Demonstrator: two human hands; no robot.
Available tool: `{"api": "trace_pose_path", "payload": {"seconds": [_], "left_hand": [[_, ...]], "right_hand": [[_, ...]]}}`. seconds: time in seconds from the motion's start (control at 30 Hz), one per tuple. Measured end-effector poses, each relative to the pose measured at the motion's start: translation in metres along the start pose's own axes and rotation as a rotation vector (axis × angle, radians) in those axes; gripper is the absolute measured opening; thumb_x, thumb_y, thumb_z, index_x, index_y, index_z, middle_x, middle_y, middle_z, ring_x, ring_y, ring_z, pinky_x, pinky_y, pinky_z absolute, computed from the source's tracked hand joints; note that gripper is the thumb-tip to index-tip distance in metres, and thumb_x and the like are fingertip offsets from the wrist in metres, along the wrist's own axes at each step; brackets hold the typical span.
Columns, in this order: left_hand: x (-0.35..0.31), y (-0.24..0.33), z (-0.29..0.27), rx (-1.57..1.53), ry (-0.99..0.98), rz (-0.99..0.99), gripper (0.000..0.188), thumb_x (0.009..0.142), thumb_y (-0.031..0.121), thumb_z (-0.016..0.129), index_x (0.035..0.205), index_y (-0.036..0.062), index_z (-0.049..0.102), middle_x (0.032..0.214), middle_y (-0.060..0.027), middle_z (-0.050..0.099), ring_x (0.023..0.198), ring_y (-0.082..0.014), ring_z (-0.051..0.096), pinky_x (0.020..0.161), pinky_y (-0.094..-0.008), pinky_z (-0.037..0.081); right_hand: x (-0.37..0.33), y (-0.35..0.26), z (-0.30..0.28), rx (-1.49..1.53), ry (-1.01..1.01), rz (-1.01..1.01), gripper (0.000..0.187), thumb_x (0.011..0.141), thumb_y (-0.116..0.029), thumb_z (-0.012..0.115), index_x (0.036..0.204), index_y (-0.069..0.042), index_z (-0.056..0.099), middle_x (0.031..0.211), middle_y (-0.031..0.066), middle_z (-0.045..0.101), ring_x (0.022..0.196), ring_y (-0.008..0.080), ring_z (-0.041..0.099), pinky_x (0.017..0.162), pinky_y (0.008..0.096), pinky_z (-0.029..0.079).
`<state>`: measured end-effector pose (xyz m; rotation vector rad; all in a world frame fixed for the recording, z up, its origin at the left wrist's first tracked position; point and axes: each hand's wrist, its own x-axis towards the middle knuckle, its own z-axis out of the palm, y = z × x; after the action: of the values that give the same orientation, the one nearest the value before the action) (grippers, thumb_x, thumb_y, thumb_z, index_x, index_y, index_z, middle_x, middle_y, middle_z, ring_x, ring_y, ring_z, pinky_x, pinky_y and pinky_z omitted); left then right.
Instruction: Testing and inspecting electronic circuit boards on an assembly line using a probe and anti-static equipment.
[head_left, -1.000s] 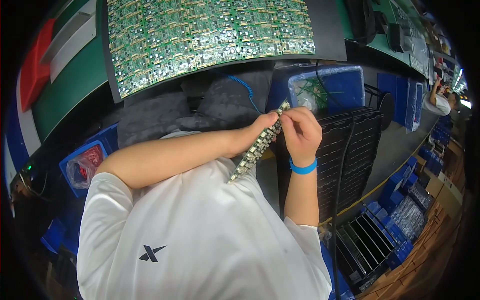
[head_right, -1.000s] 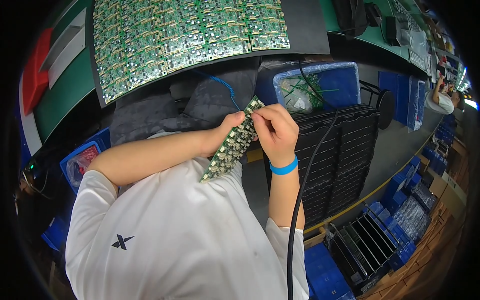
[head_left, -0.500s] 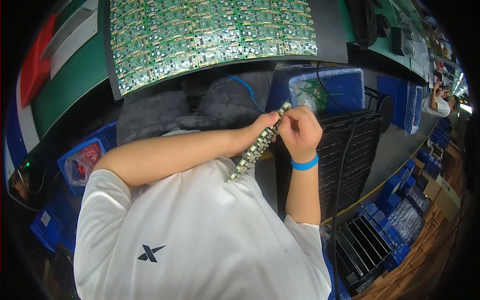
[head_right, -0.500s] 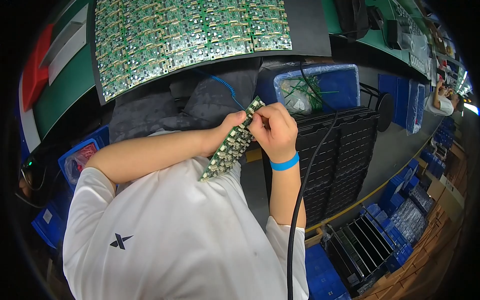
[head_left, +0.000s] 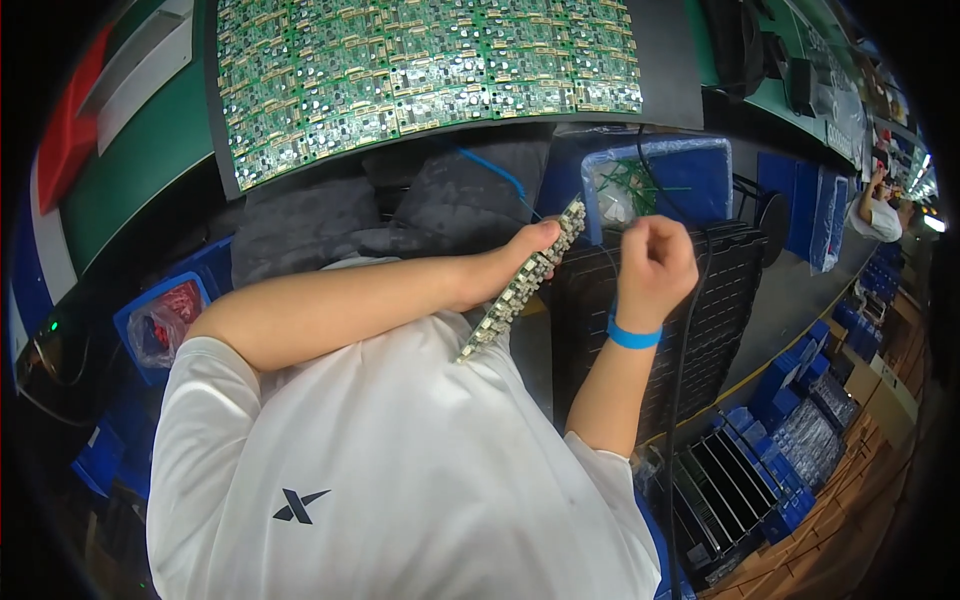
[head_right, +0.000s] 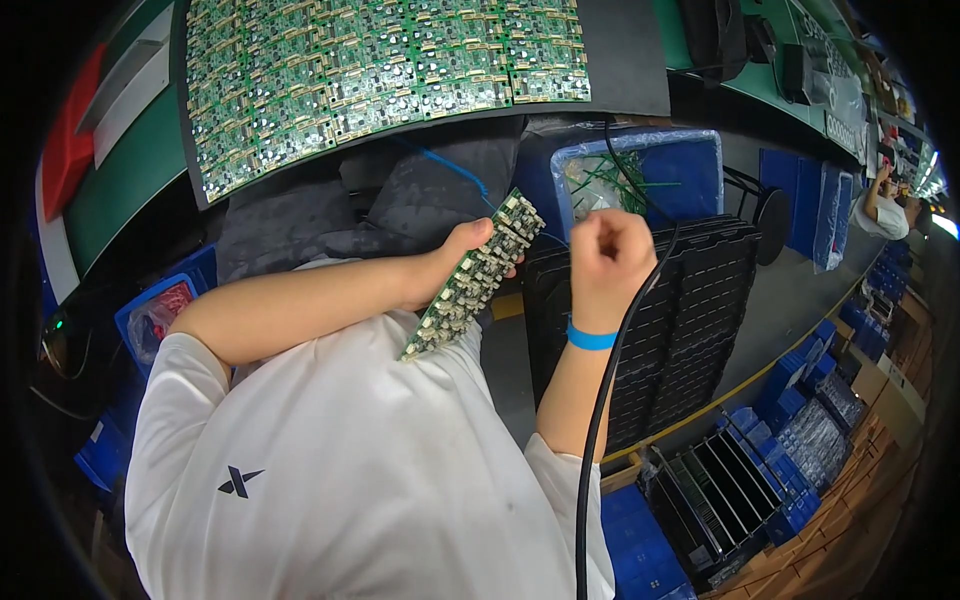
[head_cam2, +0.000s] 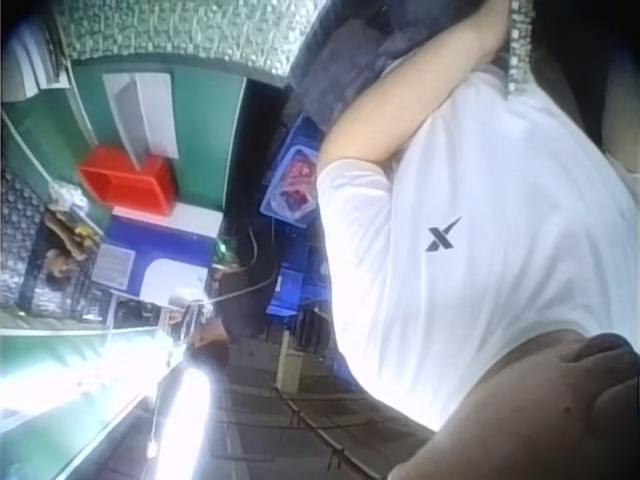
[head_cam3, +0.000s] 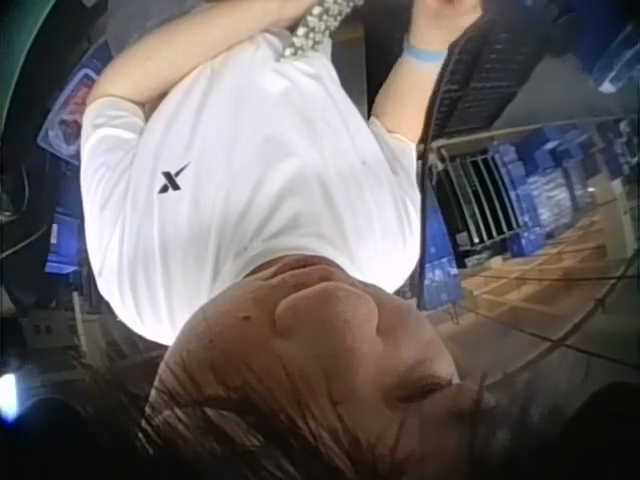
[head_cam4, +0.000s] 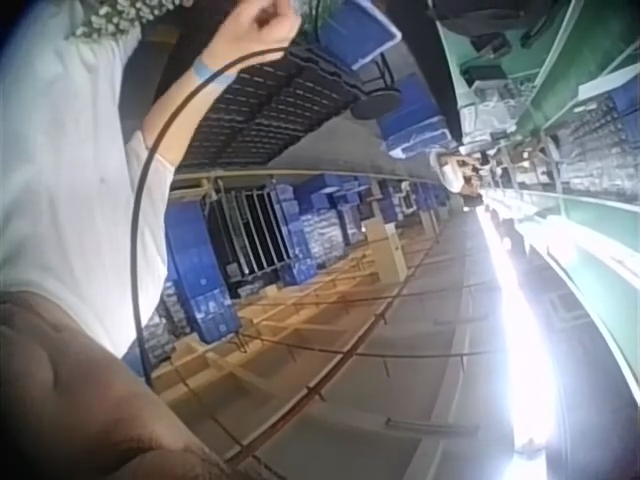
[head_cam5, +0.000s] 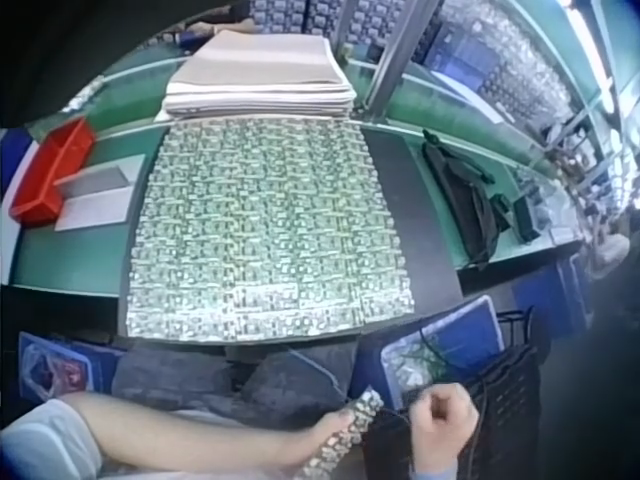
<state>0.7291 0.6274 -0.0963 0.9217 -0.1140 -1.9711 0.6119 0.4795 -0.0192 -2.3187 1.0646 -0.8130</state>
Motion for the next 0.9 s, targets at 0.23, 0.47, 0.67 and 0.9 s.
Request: {"api": "trace_pose_path", "payload": {"seconds": [0.23,0.47,0.67,0.9], "left_hand": [[-0.011,0.010,0.004,-0.032,-0.050,-0.011,0.096,0.085,0.087,0.036,0.144,0.0124,0.053,0.136,-0.0077,0.060,0.116,-0.0203,0.058,0.098,-0.0367,0.046],[-0.018,0.017,0.007,-0.052,-0.077,-0.006,0.099,0.083,0.090,0.037,0.142,0.0115,0.053,0.134,-0.0080,0.062,0.115,-0.0201,0.060,0.096,-0.0366,0.049],[-0.001,-0.002,-0.014,-0.059,-0.117,0.050,0.096,0.081,0.088,0.046,0.140,0.0123,0.055,0.128,-0.0065,0.063,0.114,-0.0181,0.061,0.095,-0.0360,0.048],[-0.002,-0.001,-0.009,-0.089,-0.158,0.123,0.098,0.084,0.084,0.047,0.146,0.0082,0.048,0.136,-0.0086,0.060,0.123,-0.0196,0.058,0.104,-0.0369,0.046]], "right_hand": [[-0.022,-0.026,0.013,0.277,-0.239,-0.209,0.022,0.077,0.008,0.079,0.097,0.000,0.072,0.084,0.0090,0.069,0.061,0.0161,0.063,0.052,0.0269,0.049],[-0.033,-0.025,0.025,0.318,-0.200,-0.139,0.018,0.076,0.010,0.077,0.089,0.000,0.069,0.082,0.0081,0.067,0.061,0.0151,0.062,0.053,0.0258,0.050],[-0.023,-0.014,0.006,0.076,0.020,0.110,0.011,0.080,0.005,0.075,0.084,-0.003,0.068,0.078,0.0051,0.065,0.058,0.0104,0.058,0.053,0.0238,0.046],[-0.026,-0.037,0.009,0.470,-0.199,0.348,0.004,0.087,0.003,0.075,0.089,0.003,0.072,0.081,0.0026,0.066,0.061,0.0050,0.056,0.055,0.0206,0.042]]}}
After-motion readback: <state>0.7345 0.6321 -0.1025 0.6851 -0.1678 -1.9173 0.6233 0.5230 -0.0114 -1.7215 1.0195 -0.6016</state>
